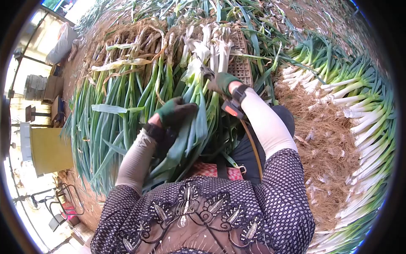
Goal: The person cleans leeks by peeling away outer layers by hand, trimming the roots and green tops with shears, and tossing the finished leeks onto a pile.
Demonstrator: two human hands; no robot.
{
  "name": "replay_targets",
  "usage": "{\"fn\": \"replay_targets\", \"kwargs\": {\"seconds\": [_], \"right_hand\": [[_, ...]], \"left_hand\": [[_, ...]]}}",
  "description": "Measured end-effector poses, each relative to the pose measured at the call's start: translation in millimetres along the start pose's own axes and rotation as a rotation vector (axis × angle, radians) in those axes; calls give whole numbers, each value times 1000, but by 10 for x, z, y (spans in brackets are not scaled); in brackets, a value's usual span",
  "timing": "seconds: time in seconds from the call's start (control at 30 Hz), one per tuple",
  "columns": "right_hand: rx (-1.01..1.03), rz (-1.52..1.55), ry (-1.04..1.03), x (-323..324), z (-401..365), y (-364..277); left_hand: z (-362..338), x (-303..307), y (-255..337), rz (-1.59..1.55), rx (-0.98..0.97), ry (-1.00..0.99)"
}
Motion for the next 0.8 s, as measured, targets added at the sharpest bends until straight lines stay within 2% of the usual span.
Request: {"fn": "replay_targets", "kwargs": {"seconds": [0.07, 0.13, 0.2, 0.23, 0.27, 0.33, 0.37, 0.47, 0.5, 0.53, 0.6, 0.63, 0.73, 0.8], "right_hand": [[30, -71, 110, -82, -192, 52], [-46, -37, 72, -172, -432, 55], [-82, 129, -48, -369, -673, 62], [11, -16, 69, -440, -663, 100], [52, -101, 91, -547, -665, 165], [24, -92, 100, -651, -812, 177], [-2, -53, 78, -659, -904, 152], [-40, -37, 188, -711, -1002, 416], [-48, 64, 190, -707, -1042, 494], [-27, 142, 211, -721, -1034, 589], [20, 297, 246, -801, -951, 738], [33, 472, 224, -740, -1059, 535], [193, 648, 150, -721, -1201, 85], [239, 593, 157, -771, -1294, -113]], "left_hand": [[212, 336, 8, 391, -153, 323], [89, 656, 225, 469, -150, 654], [430, 800, 11, 656, 0, 626], [639, 821, -115, 746, 72, 609], [819, 805, -200, 752, 104, 663], [1092, 711, -293, 761, 173, 768], [1031, 724, -204, 614, 322, 712], [772, 716, -53, 604, 222, 607], [763, 804, -21, 573, 174, 529], [846, 917, -131, 411, 92, 453], [418, 981, 94, 227, -8, 406], [174, 932, 255, 168, -47, 362], [133, 828, 308, -19, -190, 234], [243, 749, 258, -95, -185, 227]]}}
Point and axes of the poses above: each hand's wrist, its own z-axis towards the middle knuckle, its own x-axis out of the back of the hand, y = z × x, the point moved 6 cm from there along z, towards the middle knuckle, and after that the axes turned 9 degrees about x, right-handed, at the moved point
